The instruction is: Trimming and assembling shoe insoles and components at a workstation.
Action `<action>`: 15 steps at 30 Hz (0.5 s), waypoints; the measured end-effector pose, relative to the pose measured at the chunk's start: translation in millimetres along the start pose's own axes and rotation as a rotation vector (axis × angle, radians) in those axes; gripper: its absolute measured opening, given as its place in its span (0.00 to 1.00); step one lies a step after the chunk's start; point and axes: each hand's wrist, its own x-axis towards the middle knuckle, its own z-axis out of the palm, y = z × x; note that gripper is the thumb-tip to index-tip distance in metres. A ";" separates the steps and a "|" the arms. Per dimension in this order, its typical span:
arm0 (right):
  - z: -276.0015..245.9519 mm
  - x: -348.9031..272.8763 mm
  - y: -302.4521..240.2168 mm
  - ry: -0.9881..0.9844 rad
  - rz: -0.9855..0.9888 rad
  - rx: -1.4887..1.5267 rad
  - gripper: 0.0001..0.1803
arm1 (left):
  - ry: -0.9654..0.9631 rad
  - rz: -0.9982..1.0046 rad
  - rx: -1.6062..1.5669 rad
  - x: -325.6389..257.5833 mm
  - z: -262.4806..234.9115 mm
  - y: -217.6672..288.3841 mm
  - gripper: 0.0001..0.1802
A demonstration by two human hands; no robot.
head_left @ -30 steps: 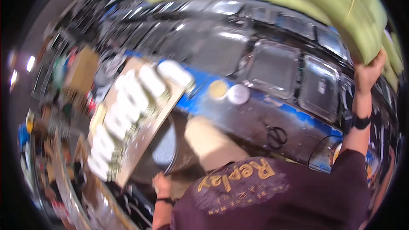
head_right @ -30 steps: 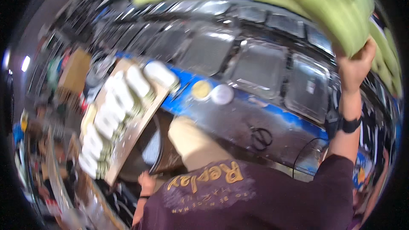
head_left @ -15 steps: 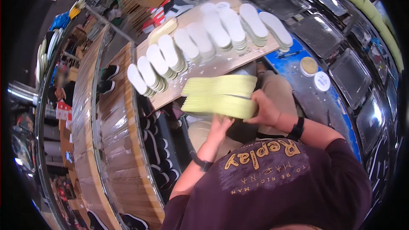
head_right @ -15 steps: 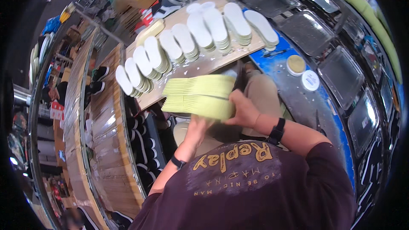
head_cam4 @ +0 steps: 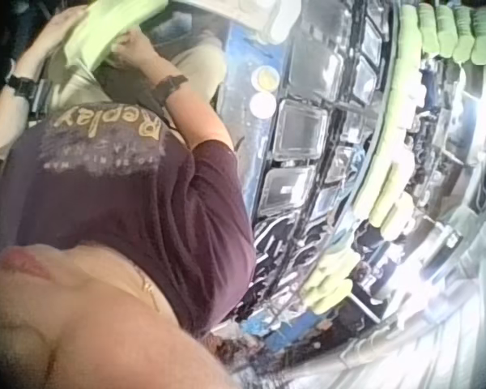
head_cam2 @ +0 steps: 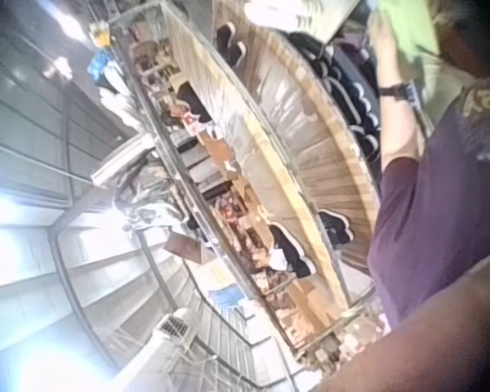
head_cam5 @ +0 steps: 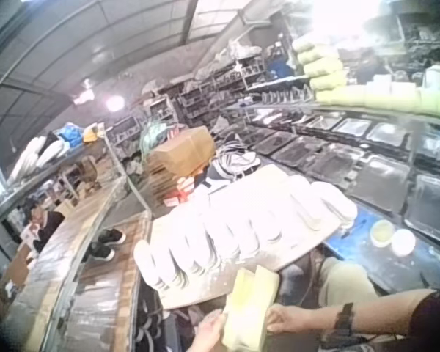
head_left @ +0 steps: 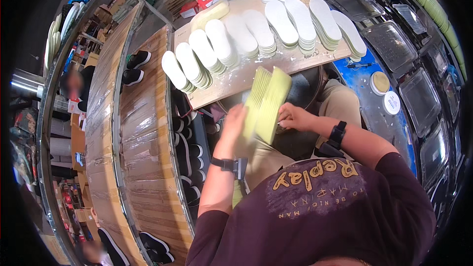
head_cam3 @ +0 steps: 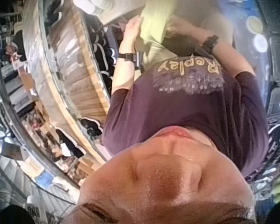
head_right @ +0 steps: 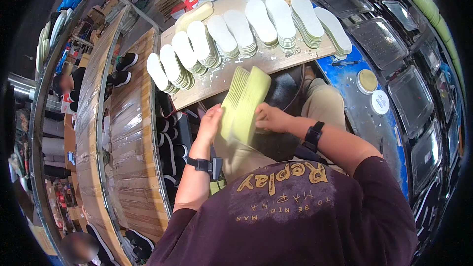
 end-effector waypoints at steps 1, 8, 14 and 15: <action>0.9 0.8 7.8 -0.021 -0.023 -0.005 0.24 | -0.043 -0.003 0.278 0.3 9.7 21.2 0.37; 8.0 23.9 -46.5 -0.013 0.126 -0.293 0.08 | 0.159 -0.008 1.020 -24.9 66.7 62.2 0.67; -9.6 68.1 -50.5 0.484 -0.291 -0.811 0.09 | 0.121 0.023 1.041 -23.2 67.7 70.8 0.63; -10.1 74.5 -47.4 0.490 -0.291 -0.813 0.09 | 0.120 0.030 1.042 -22.3 68.5 71.4 0.63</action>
